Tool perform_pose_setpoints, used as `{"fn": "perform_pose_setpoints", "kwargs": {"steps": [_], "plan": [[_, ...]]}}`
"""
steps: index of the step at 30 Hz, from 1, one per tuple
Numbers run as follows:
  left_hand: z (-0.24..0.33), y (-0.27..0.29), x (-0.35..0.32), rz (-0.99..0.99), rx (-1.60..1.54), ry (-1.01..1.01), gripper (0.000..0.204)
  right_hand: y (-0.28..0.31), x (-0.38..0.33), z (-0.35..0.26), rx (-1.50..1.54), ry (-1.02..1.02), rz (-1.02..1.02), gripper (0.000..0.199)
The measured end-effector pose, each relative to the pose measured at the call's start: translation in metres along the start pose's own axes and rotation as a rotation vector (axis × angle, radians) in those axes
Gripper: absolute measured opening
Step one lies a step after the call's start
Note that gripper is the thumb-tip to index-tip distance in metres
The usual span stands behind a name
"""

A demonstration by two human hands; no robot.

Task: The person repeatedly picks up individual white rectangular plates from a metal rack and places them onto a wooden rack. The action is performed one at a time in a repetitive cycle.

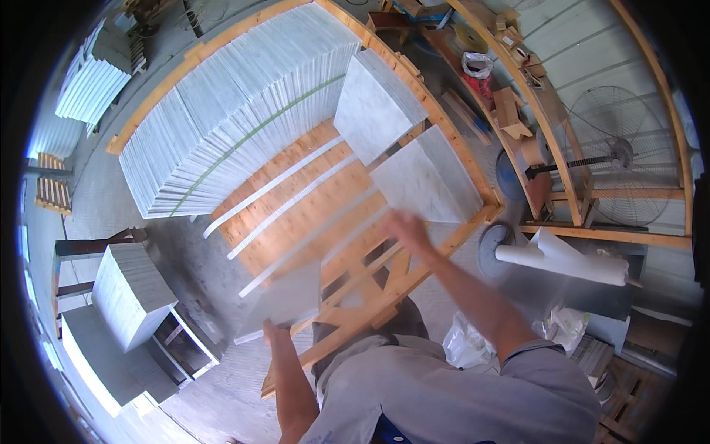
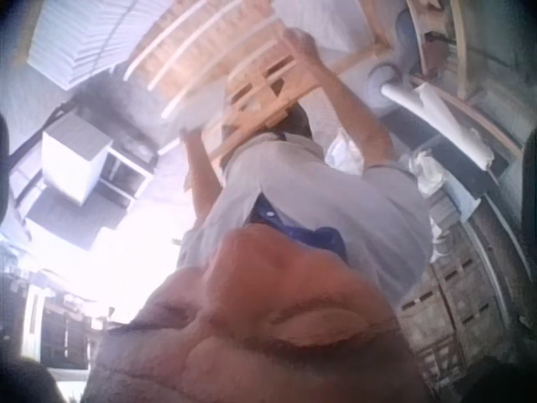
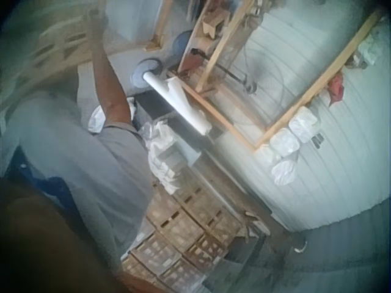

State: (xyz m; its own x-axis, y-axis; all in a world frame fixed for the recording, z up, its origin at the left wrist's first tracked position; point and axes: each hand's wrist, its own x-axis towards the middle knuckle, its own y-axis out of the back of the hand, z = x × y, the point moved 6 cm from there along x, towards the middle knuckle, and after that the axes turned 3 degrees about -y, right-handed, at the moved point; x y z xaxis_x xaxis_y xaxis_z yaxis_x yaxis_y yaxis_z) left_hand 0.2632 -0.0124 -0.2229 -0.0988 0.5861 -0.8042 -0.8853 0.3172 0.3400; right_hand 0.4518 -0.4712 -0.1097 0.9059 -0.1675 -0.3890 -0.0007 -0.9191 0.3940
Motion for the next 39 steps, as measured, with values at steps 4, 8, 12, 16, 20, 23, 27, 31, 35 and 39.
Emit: {"fn": "perform_pose_setpoints", "kwargs": {"steps": [4,8,12,16,20,23,27,31,35,39], "plan": [[0.001,-0.005,-0.003,0.003,-0.018,-0.046,0.050,0.119,0.070,-0.031,0.153,0.025,0.361,0.022],[0.006,-0.013,-0.002,-0.061,-0.008,-0.046,0.054,0.116,0.085,-0.023,0.241,0.021,0.198,0.023],[0.011,-0.017,0.002,-0.076,0.022,-0.050,0.055,0.159,0.095,-0.019,-0.034,0.065,0.495,0.023],[0.013,-0.025,0.000,-0.127,0.054,-0.091,0.055,0.193,0.107,-0.029,-0.109,0.149,0.625,0.022],[0.010,-0.032,-0.012,-0.115,0.117,-0.143,0.053,0.201,0.111,-0.016,-0.197,0.106,0.680,0.022],[0.007,-0.044,-0.028,-0.093,0.204,-0.207,0.049,0.130,0.101,0.021,-0.106,0.131,0.429,0.022],[0.007,-0.066,-0.050,-0.183,0.357,-0.272,0.040,-0.087,0.021,0.091,-0.203,-0.347,-0.396,0.046],[0.009,-0.090,-0.069,-0.279,0.463,-0.346,0.029,-0.215,-0.085,0.104,0.535,-1.083,-0.664,0.049],[0.019,-0.119,-0.092,-0.329,0.693,-0.446,0.022,-0.243,-0.104,0.106,1.309,-1.065,-0.407,0.038],[0.028,-0.169,-0.125,-0.401,0.773,-0.524,0.020,-0.259,-0.084,0.125,1.325,-1.190,-0.224,0.045]]}}
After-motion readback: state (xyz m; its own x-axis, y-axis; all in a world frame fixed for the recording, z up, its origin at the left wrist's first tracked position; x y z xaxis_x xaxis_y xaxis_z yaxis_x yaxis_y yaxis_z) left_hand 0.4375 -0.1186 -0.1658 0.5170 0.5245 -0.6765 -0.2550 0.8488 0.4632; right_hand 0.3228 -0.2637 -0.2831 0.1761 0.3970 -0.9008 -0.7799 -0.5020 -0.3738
